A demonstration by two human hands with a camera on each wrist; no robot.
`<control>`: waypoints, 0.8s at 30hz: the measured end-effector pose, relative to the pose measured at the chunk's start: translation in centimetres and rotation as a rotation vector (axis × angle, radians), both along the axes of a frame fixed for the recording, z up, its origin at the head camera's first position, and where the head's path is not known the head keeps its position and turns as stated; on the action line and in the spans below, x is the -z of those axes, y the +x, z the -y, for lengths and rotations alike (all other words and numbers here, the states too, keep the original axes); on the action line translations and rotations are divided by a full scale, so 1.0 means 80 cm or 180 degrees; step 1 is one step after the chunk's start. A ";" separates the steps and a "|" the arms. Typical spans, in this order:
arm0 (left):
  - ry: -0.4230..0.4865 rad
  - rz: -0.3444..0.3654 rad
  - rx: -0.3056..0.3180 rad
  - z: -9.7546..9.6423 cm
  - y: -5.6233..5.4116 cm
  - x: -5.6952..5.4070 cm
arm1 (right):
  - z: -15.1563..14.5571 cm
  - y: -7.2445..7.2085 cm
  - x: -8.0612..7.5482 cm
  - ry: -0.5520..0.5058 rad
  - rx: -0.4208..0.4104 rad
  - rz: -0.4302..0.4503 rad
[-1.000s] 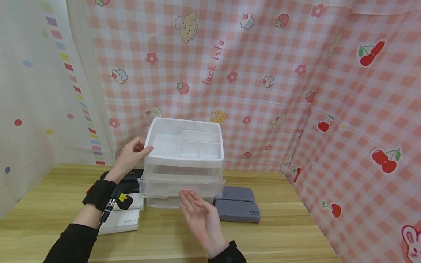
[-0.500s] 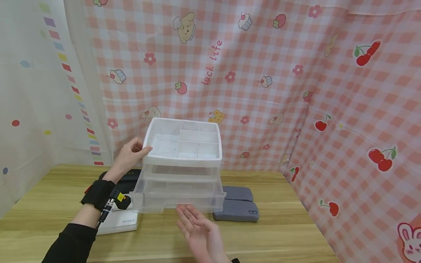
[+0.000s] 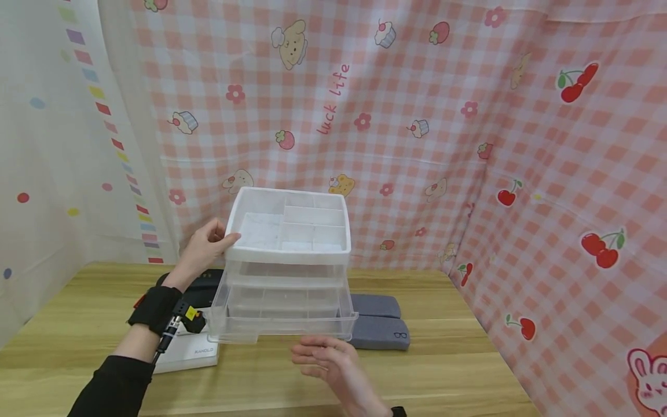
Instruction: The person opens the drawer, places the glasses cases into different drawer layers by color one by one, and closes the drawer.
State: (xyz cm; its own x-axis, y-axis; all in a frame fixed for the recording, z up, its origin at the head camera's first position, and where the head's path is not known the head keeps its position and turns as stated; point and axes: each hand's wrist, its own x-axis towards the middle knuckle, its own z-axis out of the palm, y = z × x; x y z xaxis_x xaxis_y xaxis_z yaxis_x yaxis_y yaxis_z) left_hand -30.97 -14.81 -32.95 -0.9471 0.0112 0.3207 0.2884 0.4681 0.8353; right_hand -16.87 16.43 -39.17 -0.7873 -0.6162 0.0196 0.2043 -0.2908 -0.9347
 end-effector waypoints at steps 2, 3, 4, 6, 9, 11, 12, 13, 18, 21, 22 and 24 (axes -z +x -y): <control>0.0005 0.0013 0.0001 0.000 0.001 0.000 | -0.015 -0.006 -0.002 0.0575 0.0039 -0.0321; 0.0005 0.0022 0.0001 0.000 0.001 0.000 | -0.023 -0.010 -0.002 0.0846 -0.0001 -0.0494; 0.0011 0.0030 0.0001 -0.001 0.001 0.000 | -0.031 -0.013 -0.002 0.1117 -0.0066 -0.0728; 0.0007 0.0033 -0.0003 -0.001 0.002 -0.001 | -0.046 -0.020 -0.001 0.1728 -0.0208 -0.1321; 0.0002 0.0041 -0.0010 -0.001 0.002 -0.001 | -0.066 -0.034 0.002 0.2474 -0.0299 -0.2163; -0.0003 0.0030 -0.0017 0.000 0.002 -0.002 | -0.077 -0.046 0.005 0.2952 -0.0091 -0.2645; -0.0001 0.0025 -0.0018 0.000 0.002 -0.002 | -0.082 -0.053 0.009 0.3137 0.0074 -0.2793; 0.0001 0.0024 -0.0017 0.000 0.002 -0.002 | -0.087 -0.060 0.012 0.3316 0.0262 -0.2900; 0.0024 0.0026 0.0005 0.000 0.003 -0.001 | -0.108 -0.091 0.030 0.4163 0.1078 -0.3166; 0.0039 0.0028 0.0022 -0.001 0.003 -0.002 | -0.115 -0.102 0.038 0.4516 0.1219 -0.3290; 0.0045 0.0025 0.0025 0.000 0.003 -0.002 | -0.117 -0.104 0.040 0.4596 0.1224 -0.3332; 0.0051 0.0017 0.0030 0.000 0.003 -0.003 | -0.118 -0.107 0.045 0.4731 0.1183 -0.3419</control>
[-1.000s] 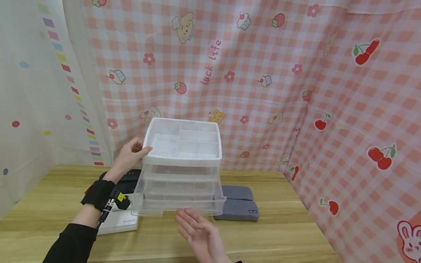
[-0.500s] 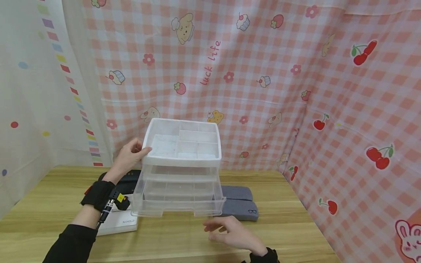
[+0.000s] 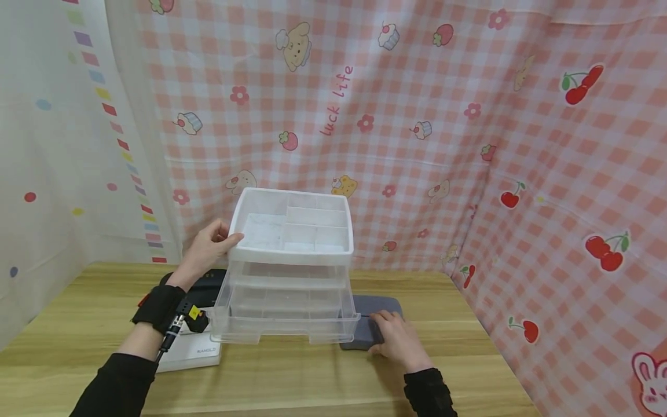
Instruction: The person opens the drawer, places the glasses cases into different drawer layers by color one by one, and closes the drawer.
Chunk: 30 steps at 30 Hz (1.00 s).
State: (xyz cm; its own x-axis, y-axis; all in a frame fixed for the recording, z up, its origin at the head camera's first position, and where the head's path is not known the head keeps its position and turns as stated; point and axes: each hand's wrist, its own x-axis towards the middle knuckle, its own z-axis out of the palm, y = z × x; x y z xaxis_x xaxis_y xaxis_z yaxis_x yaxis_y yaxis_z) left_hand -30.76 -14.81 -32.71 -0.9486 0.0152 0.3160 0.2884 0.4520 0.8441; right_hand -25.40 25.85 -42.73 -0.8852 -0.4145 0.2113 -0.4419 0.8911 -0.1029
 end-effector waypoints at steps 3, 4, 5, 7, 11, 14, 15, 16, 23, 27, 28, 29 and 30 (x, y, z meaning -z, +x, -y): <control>0.0003 0.0005 0.0009 0.000 0.000 0.000 | -0.001 -0.003 0.009 0.0169 0.0003 -0.0075; 0.0007 0.0006 0.0010 0.000 0.000 0.000 | 0.000 -0.004 0.011 0.0211 0.0002 -0.0114; 0.0008 0.0010 0.0009 0.000 -0.001 0.000 | 0.000 -0.005 0.013 0.0233 -0.0008 -0.0161; 0.0020 0.0015 0.0014 0.000 -0.001 -0.001 | 0.000 -0.009 0.017 0.0225 -0.0034 -0.0263; 0.0033 0.0035 0.0017 0.000 -0.001 0.000 | -0.001 -0.018 0.021 0.0152 -0.0065 -0.0246; 0.0037 0.0064 0.0020 0.000 -0.001 0.000 | -0.001 -0.025 0.020 0.0087 -0.0049 -0.0046; 0.0039 0.0071 0.0020 0.001 -0.001 0.000 | 0.000 -0.027 0.020 0.0072 -0.0046 0.0015; 0.0043 0.0074 0.0023 0.000 -0.001 0.000 | 0.000 -0.029 0.018 0.0070 -0.0042 0.0061; 0.0045 0.0050 0.0027 -0.001 -0.002 -0.001 | 0.001 -0.037 0.015 0.0168 -0.0005 0.0100; 0.0035 0.0025 0.0034 0.000 -0.001 0.000 | -0.002 -0.034 0.017 0.0149 0.0028 0.0084; 0.0030 0.0020 0.0033 0.000 -0.001 0.000 | -0.004 -0.033 0.017 0.0129 0.0015 0.0081; 0.0025 0.0018 0.0030 0.001 -0.001 0.001 | -0.005 -0.031 0.016 0.0102 -0.0014 0.0067; 0.0021 0.0016 0.0029 0.002 -0.001 0.002 | -0.006 -0.030 0.015 0.0068 -0.0042 0.0066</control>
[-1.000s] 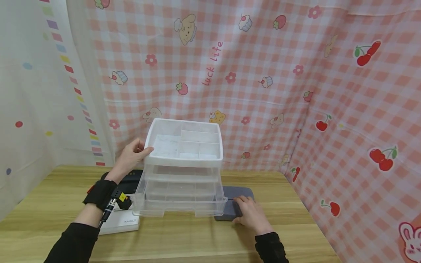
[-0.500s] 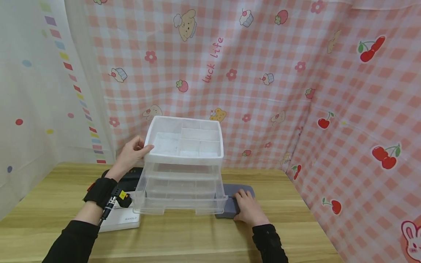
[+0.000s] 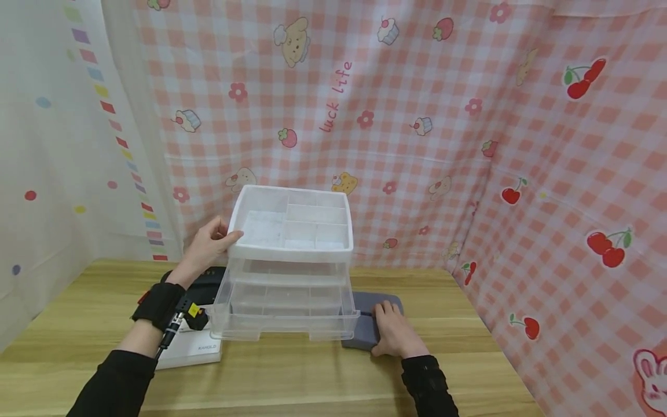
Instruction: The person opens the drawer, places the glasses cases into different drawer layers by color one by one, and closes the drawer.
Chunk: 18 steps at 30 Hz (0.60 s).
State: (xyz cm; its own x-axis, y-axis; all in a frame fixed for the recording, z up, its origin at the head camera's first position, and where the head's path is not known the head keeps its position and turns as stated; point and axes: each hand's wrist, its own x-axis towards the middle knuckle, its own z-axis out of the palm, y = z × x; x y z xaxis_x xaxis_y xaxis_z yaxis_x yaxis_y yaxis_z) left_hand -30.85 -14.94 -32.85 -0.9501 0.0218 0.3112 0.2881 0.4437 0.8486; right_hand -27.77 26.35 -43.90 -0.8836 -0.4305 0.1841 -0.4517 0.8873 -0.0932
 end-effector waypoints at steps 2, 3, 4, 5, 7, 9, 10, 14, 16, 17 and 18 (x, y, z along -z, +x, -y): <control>0.0006 0.0003 0.0008 -0.001 0.000 0.001 | -0.005 0.005 -0.005 -0.0063 -0.0035 -0.0016; 0.0007 0.0011 0.0008 -0.002 0.000 0.001 | -0.008 0.008 -0.009 -0.0106 -0.0042 -0.0032; 0.0001 0.0006 0.0010 -0.001 0.000 0.001 | -0.010 0.010 -0.013 -0.0136 -0.0043 -0.0054; 0.0001 0.0009 0.0007 -0.001 0.000 0.001 | -0.012 0.012 -0.018 -0.0151 -0.0039 -0.0085; 0.0006 0.0012 0.0003 -0.001 0.001 0.000 | -0.017 0.017 -0.030 -0.0191 -0.0023 -0.0167; -0.0002 0.0013 -0.0001 0.000 0.002 -0.001 | -0.020 0.022 -0.042 -0.0202 -0.0018 -0.0320; -0.0007 0.0011 -0.0007 0.000 0.002 -0.001 | -0.021 0.025 -0.049 -0.0196 -0.0025 -0.0406; -0.0035 0.0016 -0.0023 -0.001 0.003 -0.002 | -0.023 0.038 -0.078 -0.0153 -0.0003 -0.0753; -0.0035 0.0016 -0.0036 -0.002 0.002 -0.001 | -0.022 0.044 -0.093 -0.0090 0.0022 -0.0918; -0.0031 0.0020 -0.0037 -0.002 0.001 -0.001 | -0.022 0.048 -0.100 -0.0039 0.0034 -0.1016; -0.0027 0.0016 -0.0037 -0.003 0.001 -0.001 | -0.022 0.051 -0.108 0.0003 0.0030 -0.1121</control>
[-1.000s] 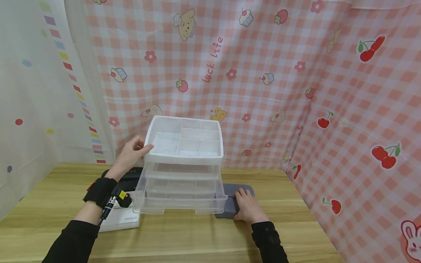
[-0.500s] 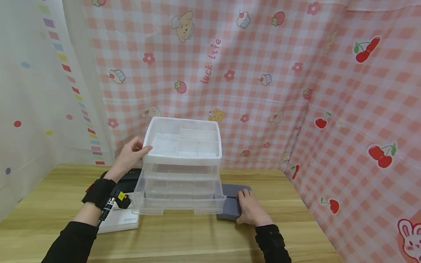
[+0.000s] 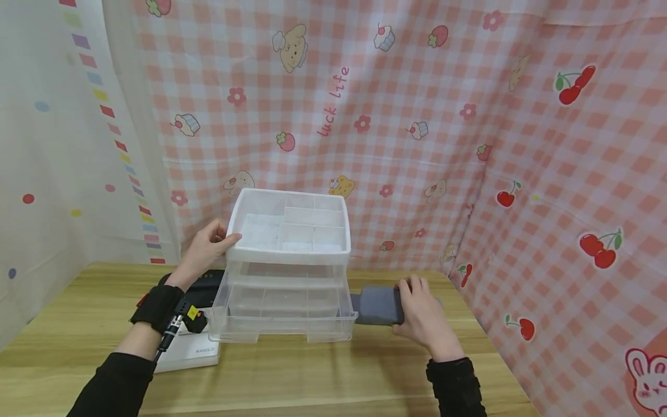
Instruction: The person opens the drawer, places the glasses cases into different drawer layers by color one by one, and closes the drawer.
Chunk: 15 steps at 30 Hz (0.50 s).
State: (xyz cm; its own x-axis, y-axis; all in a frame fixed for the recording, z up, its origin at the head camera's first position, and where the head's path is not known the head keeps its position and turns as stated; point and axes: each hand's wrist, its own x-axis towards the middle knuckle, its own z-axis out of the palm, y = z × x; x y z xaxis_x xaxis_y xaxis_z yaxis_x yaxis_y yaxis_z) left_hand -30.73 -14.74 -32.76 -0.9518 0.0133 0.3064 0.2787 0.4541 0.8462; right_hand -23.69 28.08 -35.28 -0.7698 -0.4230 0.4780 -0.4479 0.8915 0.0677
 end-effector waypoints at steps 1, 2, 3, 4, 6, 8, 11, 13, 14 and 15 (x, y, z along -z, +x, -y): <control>-0.0001 0.0005 -0.0004 0.000 0.000 0.000 | 0.001 0.003 -0.007 0.0063 0.0007 -0.0107; -0.0001 0.0008 -0.0004 0.000 0.000 0.000 | 0.001 0.006 -0.013 0.0114 0.0005 -0.0236; 0.0000 0.0007 -0.0003 0.000 0.000 0.000 | 0.002 0.009 -0.020 0.0171 0.0000 -0.0386; -0.0005 0.0002 -0.0001 0.000 0.000 0.000 | 0.003 0.012 -0.026 0.0221 -0.0012 -0.0535; -0.0003 -0.0008 0.0003 0.000 0.000 0.000 | 0.006 0.017 -0.039 0.0278 -0.0048 -0.0807; -0.0004 -0.0019 0.0014 0.000 0.000 0.000 | 0.009 0.020 -0.050 0.0300 -0.0076 -0.1028; 0.0011 -0.0043 0.0030 0.001 0.000 0.000 | 0.017 0.025 -0.067 0.0271 -0.0125 -0.1180; 0.0015 -0.0052 0.0039 0.001 0.000 0.000 | 0.025 0.027 -0.077 0.0255 -0.0158 -0.1176; 0.0018 -0.0054 0.0038 0.001 0.000 0.000 | 0.030 0.028 -0.082 0.0247 -0.0184 -0.1161; 0.0022 -0.0055 0.0041 0.001 0.000 0.000 | 0.035 0.028 -0.087 0.0242 -0.0212 -0.1136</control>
State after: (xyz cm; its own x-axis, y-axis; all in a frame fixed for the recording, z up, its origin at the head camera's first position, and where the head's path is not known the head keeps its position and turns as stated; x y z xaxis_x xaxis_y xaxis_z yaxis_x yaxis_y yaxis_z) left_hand -30.71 -14.79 -32.74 -0.9462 0.0233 0.3229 0.2991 0.4446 0.8443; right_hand -21.46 25.29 -28.30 -0.5299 -0.5112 0.6766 -0.4410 0.8476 0.2950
